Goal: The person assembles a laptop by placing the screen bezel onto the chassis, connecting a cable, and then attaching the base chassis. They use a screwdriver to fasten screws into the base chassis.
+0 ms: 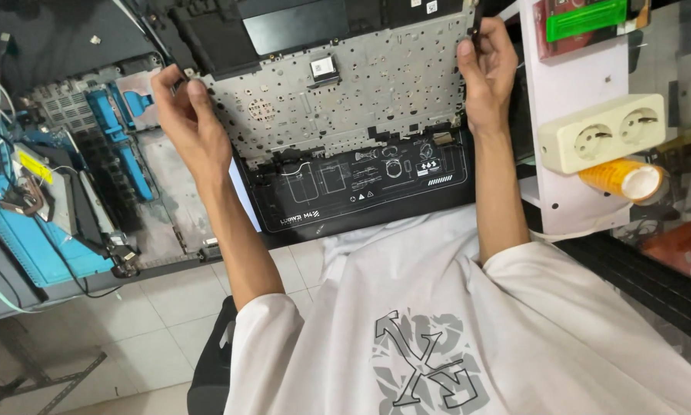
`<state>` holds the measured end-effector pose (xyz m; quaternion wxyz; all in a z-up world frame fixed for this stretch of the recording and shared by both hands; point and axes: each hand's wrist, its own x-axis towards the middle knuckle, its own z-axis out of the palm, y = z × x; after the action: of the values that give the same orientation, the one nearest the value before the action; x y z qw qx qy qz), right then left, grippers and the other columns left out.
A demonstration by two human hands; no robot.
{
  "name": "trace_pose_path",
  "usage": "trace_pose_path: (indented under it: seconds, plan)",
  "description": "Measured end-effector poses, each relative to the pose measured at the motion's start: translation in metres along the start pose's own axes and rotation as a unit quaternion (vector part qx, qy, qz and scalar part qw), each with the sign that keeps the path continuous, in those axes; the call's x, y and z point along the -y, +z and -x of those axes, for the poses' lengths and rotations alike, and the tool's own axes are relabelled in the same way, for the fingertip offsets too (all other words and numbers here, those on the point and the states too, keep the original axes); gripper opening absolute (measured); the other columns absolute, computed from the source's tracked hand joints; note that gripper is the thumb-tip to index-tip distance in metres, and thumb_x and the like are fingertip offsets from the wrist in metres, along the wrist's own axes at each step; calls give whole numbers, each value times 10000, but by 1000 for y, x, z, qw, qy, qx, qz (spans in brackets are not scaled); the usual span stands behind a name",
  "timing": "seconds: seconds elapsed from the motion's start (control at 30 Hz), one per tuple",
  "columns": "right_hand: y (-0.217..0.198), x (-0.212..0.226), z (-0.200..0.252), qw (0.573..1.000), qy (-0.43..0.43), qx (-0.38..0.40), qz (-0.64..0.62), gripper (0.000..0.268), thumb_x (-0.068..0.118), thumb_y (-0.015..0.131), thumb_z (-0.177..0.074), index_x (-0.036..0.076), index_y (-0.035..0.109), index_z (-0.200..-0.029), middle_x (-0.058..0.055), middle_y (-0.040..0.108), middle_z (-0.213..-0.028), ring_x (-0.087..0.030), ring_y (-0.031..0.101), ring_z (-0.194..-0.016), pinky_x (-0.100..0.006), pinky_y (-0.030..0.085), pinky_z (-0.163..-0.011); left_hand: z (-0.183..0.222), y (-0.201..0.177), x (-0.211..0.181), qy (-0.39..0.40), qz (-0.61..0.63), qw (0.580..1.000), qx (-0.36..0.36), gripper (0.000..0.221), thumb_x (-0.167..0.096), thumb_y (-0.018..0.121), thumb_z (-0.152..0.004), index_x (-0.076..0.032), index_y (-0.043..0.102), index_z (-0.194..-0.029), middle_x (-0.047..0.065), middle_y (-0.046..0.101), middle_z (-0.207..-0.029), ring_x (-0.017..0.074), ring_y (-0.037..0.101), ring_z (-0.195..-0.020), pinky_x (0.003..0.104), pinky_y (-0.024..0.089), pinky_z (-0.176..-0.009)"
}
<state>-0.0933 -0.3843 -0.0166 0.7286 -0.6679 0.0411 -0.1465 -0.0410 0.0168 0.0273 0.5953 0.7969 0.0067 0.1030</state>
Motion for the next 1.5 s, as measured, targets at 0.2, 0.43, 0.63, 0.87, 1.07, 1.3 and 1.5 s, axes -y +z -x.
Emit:
trace_pose_path:
  seconds: [0.2, 0.43, 0.63, 0.87, 1.07, 1.3, 1.5]
  plan:
    - [0, -2, 16, 1000, 13, -1, 4, 284, 310, 714, -1096, 62, 593, -1161, 28, 623, -1010, -76, 524, -924, -241, 416, -849, 12, -1, 10, -20, -9, 1000, -11, 281, -259, 598, -1160, -35, 533, -1318, -50, 533, -874, 52, 433, -804, 243, 348, -709]
    - [3, -9, 13, 998, 9, -14, 57, 309, 284, 706, -1098, 4, 639, -1211, -21, 671, -1107, -110, 628, -1060, -253, 510, -955, 4, 7, 14, -36, -37, 998, -26, 245, -223, 613, -1166, -13, 579, -1287, -16, 507, -888, 75, 444, -837, 251, 381, -736]
    - [14, 9, 9, 956, -13, -53, 288, 333, 192, 763, -1065, -21, 699, -1313, -85, 637, -1112, -162, 657, -985, -256, 560, -694, 2, 11, 5, -24, -144, 989, -11, 233, -133, 616, -1061, 34, 641, -1221, 69, 721, -991, 167, 665, -891, 334, 533, -780]
    - [15, 10, 13, 926, 4, -48, 375, 389, 29, 794, -947, -6, 709, -1325, -99, 589, -1118, -171, 636, -927, -262, 535, -683, 11, 23, -7, 31, -250, 968, -9, 191, -62, 648, -1021, 50, 674, -1173, 164, 643, -1027, 305, 645, -842, 407, 526, -771]
    - [22, 21, 11, 930, 25, -58, 363, 370, 11, 791, -930, -9, 710, -1290, -105, 606, -1116, -166, 636, -899, -266, 521, -663, 21, 28, -20, -11, -282, 959, -31, 165, -62, 627, -1008, 37, 677, -1131, 194, 613, -1016, 354, 636, -829, 430, 517, -735]
    - [25, 20, 11, 922, 23, -70, 381, 367, 11, 788, -924, -31, 701, -1277, -122, 625, -1106, -187, 643, -894, -293, 548, -697, 32, 35, -17, 18, -320, 945, -61, 162, -43, 623, -1002, 28, 696, -1127, 198, 658, -1038, 405, 646, -912, 469, 521, -805]
    - [26, 17, 6, 926, 35, -78, 368, 364, 7, 813, -868, -23, 724, -1220, -106, 672, -1066, -180, 658, -841, -307, 554, -731, 34, 37, -8, -7, -336, 938, -86, 176, -43, 595, -1003, 64, 690, -1106, 220, 644, -1056, 412, 625, -948, 483, 499, -824]
